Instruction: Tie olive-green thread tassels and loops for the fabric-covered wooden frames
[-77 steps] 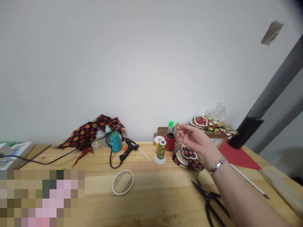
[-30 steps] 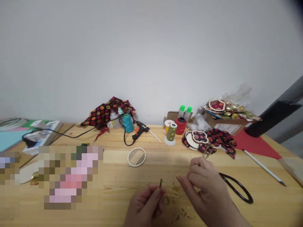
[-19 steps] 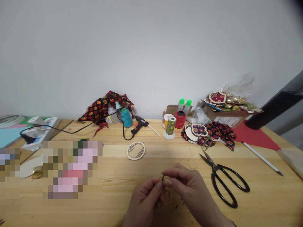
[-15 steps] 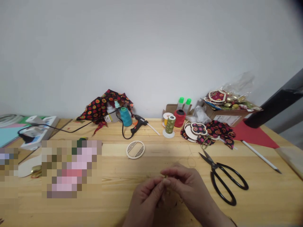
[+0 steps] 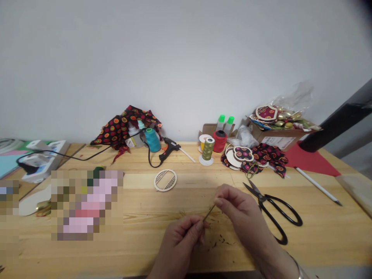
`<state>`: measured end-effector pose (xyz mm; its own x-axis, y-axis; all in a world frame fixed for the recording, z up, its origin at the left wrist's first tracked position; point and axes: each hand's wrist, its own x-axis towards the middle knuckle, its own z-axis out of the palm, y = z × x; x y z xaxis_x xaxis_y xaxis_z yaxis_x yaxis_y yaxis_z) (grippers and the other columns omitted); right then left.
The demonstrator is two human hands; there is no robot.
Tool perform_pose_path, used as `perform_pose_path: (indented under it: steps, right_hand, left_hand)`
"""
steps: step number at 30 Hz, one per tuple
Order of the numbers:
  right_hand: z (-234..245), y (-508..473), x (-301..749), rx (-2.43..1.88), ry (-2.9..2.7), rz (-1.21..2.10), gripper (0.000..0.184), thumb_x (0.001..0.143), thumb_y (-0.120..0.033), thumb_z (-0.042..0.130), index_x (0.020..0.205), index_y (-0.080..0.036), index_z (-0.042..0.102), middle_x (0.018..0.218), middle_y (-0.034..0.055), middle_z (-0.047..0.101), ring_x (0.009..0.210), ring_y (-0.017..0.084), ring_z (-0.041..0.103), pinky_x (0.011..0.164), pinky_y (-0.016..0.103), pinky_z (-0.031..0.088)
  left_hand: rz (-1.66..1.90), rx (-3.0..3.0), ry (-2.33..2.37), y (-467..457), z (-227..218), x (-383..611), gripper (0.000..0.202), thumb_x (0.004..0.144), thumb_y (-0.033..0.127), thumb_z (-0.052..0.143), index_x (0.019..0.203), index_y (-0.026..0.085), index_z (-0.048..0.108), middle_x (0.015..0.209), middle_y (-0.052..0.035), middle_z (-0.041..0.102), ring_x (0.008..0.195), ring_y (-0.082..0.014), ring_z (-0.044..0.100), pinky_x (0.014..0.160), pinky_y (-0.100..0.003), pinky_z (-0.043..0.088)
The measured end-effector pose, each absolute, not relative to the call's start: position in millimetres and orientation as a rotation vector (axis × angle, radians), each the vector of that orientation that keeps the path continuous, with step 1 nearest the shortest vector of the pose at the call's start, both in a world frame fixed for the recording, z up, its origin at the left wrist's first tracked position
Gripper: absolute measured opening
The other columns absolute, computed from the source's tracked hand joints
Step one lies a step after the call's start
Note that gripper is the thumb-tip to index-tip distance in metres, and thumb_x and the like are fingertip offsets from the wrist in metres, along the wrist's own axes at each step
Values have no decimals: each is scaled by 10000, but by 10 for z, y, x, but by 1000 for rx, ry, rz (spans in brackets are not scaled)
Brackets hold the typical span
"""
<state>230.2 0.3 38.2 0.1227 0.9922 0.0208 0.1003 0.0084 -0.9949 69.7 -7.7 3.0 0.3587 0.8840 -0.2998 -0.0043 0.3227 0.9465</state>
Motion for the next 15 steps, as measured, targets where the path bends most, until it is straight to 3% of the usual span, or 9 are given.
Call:
perform_pose_path:
  steps: [8,15]
  right_hand:
    - [472,69,2695,-1245,-1070,857,143,794,-313,645,709,-209,596,711,-27,534,684,125,447,627,226,366]
    - [692,59,2855,-1154,-891,718,97,744,-272,719,750,-203,651,796,-15,583,756,119,485,694,221,369]
  left_hand:
    - [732,1034,1091,-63,11,715,288,781,409,619,618,173,598,583,40,468,564,-116,358,522,-225,258]
    - [745,1005,1106,-23,-15,715,308,751,426,638,597,161,605,554,47,462,522,-100,349,495,-216,251]
